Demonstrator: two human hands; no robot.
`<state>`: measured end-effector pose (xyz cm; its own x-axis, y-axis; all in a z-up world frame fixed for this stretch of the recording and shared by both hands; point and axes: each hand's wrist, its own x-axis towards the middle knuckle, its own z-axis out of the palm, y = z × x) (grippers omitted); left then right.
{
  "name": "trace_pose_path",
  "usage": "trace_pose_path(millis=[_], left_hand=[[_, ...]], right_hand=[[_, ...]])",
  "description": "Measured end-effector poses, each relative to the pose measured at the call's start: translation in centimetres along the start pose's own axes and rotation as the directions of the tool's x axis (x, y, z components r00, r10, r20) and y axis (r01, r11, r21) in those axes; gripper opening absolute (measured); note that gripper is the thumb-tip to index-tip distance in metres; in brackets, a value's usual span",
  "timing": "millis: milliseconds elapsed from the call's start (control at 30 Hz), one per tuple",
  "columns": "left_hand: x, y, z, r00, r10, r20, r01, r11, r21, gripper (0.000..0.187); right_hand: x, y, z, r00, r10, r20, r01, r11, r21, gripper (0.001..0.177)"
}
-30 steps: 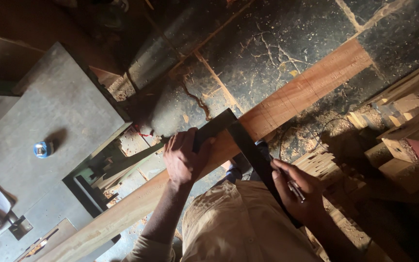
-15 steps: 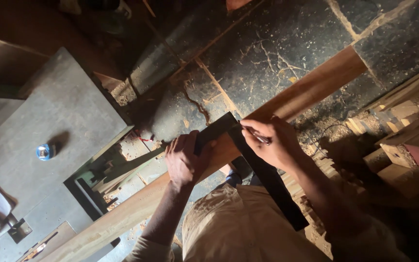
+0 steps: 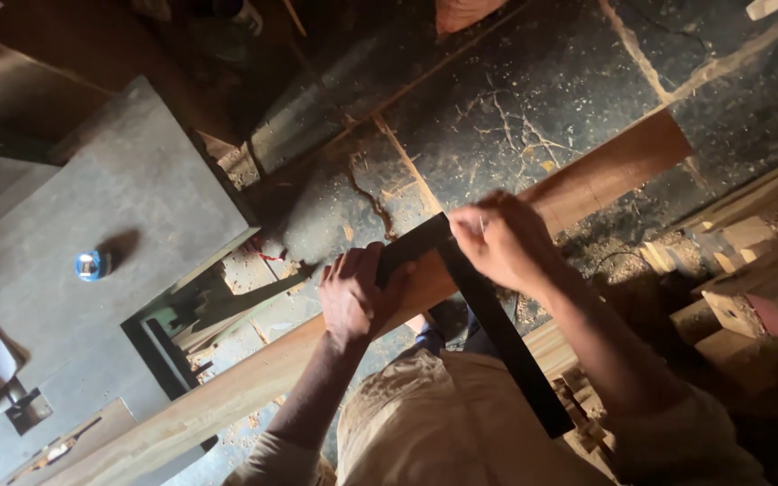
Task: Marking lines on a wooden plank using a ruler, square, and pencil for woodworking.
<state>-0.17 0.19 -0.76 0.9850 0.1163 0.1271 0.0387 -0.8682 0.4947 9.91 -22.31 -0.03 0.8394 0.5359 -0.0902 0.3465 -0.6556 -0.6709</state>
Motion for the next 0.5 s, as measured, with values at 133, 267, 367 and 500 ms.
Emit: trace_pose_path(millis=[133,267,367,500], left_hand=[[0.0,-0.4,0.4,1.0,0.009,-0.018,-0.009,1.0,-0.023,0.046],[0.1,-0.2,-0.1,0.999,0.031,-0.035,-0.031,1.0,0.002,0.046],[0.0,-0.1,-0.1,0.999,0.039,-0.025,-0.039,0.999,0.006,0.048],[0.1,0.0,0.1,0.999,0.032,-0.018,-0.032,0.999,-0.003,0.049]], right_hand=[[-5.3,0.3,-0.4,0.928,-0.293,-0.232,0.319,0.944,0.082,0.023],[-7.2,0.2,-1.2,0.968,-0.206,-0.145,0.208,0.978,0.0,0.02],[-2.9,-0.2,-1.1,0.999,-0.054,-0.009,0.053,0.997,-0.058,0.01],[0.7,-0.4,-0.6,0.992,-0.096,-0.082,0.099,0.995,0.03,0.016]])
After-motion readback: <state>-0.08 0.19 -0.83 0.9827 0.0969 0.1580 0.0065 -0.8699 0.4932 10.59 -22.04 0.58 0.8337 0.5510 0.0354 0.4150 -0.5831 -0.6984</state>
